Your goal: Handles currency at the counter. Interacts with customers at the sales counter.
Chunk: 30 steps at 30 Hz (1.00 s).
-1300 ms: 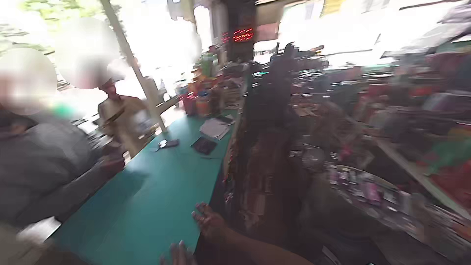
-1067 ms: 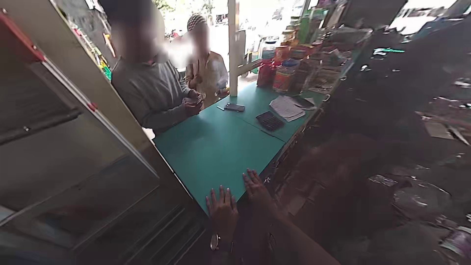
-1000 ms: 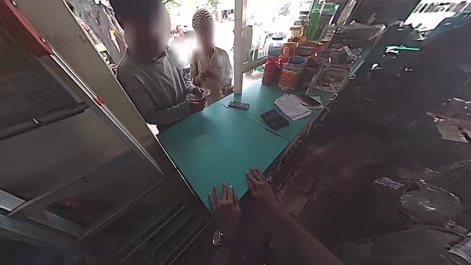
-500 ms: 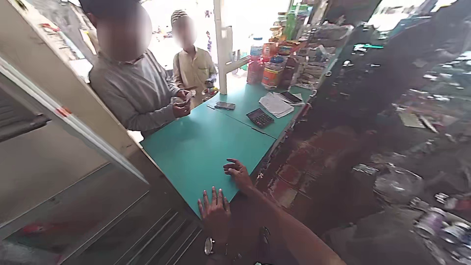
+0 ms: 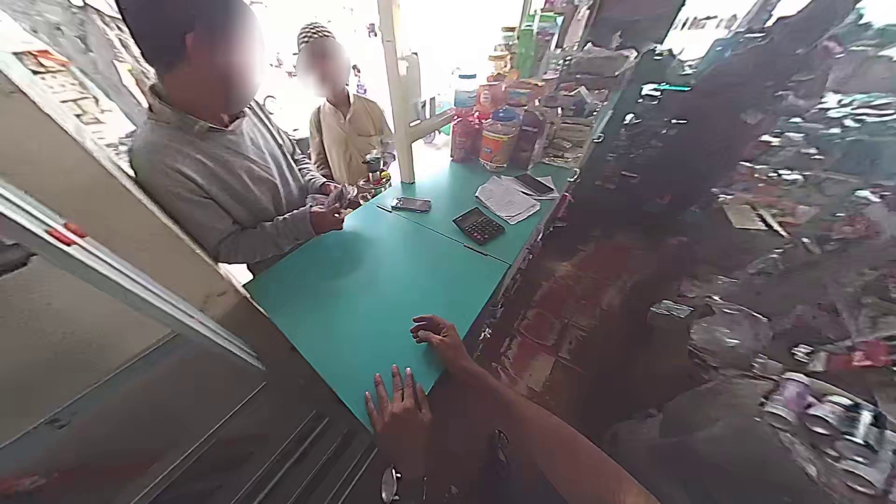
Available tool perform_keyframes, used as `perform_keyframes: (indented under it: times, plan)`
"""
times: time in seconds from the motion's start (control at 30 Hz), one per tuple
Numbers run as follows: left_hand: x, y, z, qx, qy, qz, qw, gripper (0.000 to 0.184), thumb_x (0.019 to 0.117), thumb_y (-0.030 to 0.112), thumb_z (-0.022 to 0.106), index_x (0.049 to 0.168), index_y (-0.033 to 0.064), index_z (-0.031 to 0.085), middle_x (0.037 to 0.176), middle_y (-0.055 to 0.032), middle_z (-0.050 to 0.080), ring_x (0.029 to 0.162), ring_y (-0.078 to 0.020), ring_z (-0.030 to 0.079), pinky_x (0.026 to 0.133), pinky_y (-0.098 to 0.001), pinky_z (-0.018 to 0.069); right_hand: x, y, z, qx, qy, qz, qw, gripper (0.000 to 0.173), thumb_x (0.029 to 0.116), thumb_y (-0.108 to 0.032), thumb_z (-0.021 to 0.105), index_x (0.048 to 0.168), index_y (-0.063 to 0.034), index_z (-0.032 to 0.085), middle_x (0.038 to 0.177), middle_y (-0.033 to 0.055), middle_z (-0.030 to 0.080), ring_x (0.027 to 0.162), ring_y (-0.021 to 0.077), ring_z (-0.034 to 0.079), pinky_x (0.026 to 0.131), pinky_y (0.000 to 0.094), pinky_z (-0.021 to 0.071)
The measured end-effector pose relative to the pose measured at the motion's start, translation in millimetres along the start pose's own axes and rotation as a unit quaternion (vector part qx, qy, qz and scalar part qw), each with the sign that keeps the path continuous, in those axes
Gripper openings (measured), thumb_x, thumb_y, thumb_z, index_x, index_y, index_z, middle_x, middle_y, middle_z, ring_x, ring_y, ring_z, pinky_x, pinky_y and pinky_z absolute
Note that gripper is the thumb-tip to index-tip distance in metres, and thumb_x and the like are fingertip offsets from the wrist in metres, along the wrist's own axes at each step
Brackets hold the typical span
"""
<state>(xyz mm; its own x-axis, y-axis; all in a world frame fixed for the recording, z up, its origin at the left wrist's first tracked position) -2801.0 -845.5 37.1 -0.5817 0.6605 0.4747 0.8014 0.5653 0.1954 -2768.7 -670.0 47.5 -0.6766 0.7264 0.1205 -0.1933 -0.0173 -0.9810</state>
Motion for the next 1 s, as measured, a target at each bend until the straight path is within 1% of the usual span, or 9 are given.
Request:
perform_keyframes:
  times: [0.13, 0.2, 0.27, 0.37, 0.47, 0.7, 0.83, 0.9, 1.0]
  plan:
    - [-1.2, -4.3, -0.3, 0.011, 0.001, -0.006, 1.000, 0.046, 0.1019, 0.042, 0.042, 0.128, 0.0208, 0.074, 0.143, -0.0047, 0.064, 0.137, -0.0402, 0.053, 0.115, -0.0660, 0.0335, 1.4, 2.6, 3.6, -0.010, -0.006, -0.006, 1.000, 0.026, 0.0973, 0.002, 0.055, 0.120, 0.0052, 0.066, 0.106, 0.0122, 0.074, 0.094, 0.0177, 0.072, 0.085, 0.0333, 0.0610]
    - [-0.6, -2.6, 0.5, 0.011, -0.007, -0.007, 1.000, 0.046, 0.1019, 0.041, 0.042, 0.129, 0.0214, 0.074, 0.144, -0.0039, 0.063, 0.139, -0.0398, 0.052, 0.116, -0.0662, 0.0318, 1.8, 3.2, 1.4, -0.003, -0.002, -0.008, 1.000, 0.024, 0.0967, 0.003, 0.056, 0.117, 0.0053, 0.067, 0.105, 0.0120, 0.074, 0.093, 0.0176, 0.072, 0.085, 0.0330, 0.0611]
    - [-0.3, -1.8, 0.2, 0.017, -0.013, -0.006, 1.000, 0.046, 0.1021, 0.041, 0.042, 0.129, 0.0220, 0.074, 0.144, -0.0031, 0.063, 0.139, -0.0390, 0.052, 0.116, -0.0654, 0.0317, 1.6, 3.1, 0.8, 0.001, 0.001, -0.007, 1.000, 0.023, 0.0963, 0.003, 0.056, 0.116, 0.0054, 0.068, 0.103, 0.0116, 0.074, 0.092, 0.0171, 0.072, 0.085, 0.0326, 0.0611]
    - [-0.3, -1.9, -0.5, 0.017, -0.017, -0.008, 1.000, 0.046, 0.1019, 0.041, 0.042, 0.129, 0.0217, 0.074, 0.144, -0.0034, 0.063, 0.139, -0.0392, 0.052, 0.115, -0.0650, 0.0330, 1.9, 3.3, 1.4, -0.004, 0.002, -0.004, 1.000, 0.022, 0.0964, 0.003, 0.056, 0.115, 0.0049, 0.069, 0.102, 0.0116, 0.074, 0.091, 0.0168, 0.072, 0.084, 0.0323, 0.0609]
    - [-0.1, -2.7, 0.0, 0.014, -0.028, -0.013, 0.999, 0.045, 0.1021, 0.040, 0.042, 0.130, 0.0225, 0.073, 0.146, -0.0028, 0.062, 0.140, -0.0388, 0.050, 0.116, -0.0650, 0.0318, 2.4, 4.3, 2.1, -0.010, -0.001, -0.009, 1.000, 0.021, 0.0959, 0.003, 0.057, 0.113, 0.0045, 0.069, 0.102, 0.0113, 0.074, 0.090, 0.0168, 0.072, 0.083, 0.0319, 0.0612]
    - [-0.7, -2.4, 0.2, 0.021, -0.022, -0.010, 0.999, 0.046, 0.1021, 0.041, 0.041, 0.129, 0.0234, 0.074, 0.145, -0.0015, 0.062, 0.140, -0.0380, 0.051, 0.117, -0.0644, 0.0317, 1.4, 2.9, 2.5, -0.019, 0.003, 0.001, 1.000, 0.021, 0.0959, 0.003, 0.056, 0.112, 0.0043, 0.070, 0.102, 0.0108, 0.074, 0.090, 0.0161, 0.072, 0.084, 0.0313, 0.0608]
    - [-0.4, -2.9, 1.0, 0.024, -0.009, -0.007, 1.000, 0.046, 0.1020, 0.042, 0.041, 0.128, 0.0231, 0.075, 0.144, -0.0018, 0.063, 0.139, -0.0372, 0.053, 0.115, -0.0645, 0.0335, 2.4, 2.9, 2.3, -0.013, 0.003, -0.007, 1.000, 0.021, 0.0955, 0.004, 0.056, 0.111, 0.0044, 0.070, 0.102, 0.0116, 0.074, 0.090, 0.0171, 0.072, 0.084, 0.0321, 0.0610]
    - [-0.4, -2.8, 0.8, 0.024, -0.014, -0.008, 1.000, 0.047, 0.1025, 0.042, 0.040, 0.129, 0.0232, 0.074, 0.145, -0.0018, 0.062, 0.139, -0.0368, 0.052, 0.116, -0.0643, 0.0328, 2.0, 2.4, 2.3, -0.011, 0.001, -0.008, 1.000, 0.021, 0.0957, 0.003, 0.056, 0.112, 0.0044, 0.070, 0.102, 0.0114, 0.074, 0.091, 0.0170, 0.072, 0.084, 0.0319, 0.0609]
    - [-1.0, -3.4, 2.5, 0.026, 0.002, -0.004, 1.000, 0.045, 0.1013, 0.041, 0.042, 0.126, 0.0241, 0.075, 0.143, -0.0013, 0.064, 0.137, -0.0366, 0.055, 0.115, -0.0639, 0.0345, 0.9, 2.2, 2.4, -0.012, -0.002, -0.010, 1.000, 0.021, 0.0959, 0.003, 0.056, 0.112, 0.0046, 0.070, 0.102, 0.0114, 0.074, 0.091, 0.0172, 0.072, 0.086, 0.0322, 0.0606]
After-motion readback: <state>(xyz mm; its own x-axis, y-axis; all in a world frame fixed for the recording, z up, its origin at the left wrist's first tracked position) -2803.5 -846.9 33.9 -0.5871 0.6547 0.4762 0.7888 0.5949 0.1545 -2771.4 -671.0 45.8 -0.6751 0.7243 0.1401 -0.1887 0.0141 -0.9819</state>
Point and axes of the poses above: each hand's wrist, its own x-axis towards the middle knuckle, its own z-axis out of the palm, y = z × x, the point moved 7 cm from there along x, towards the middle knuckle
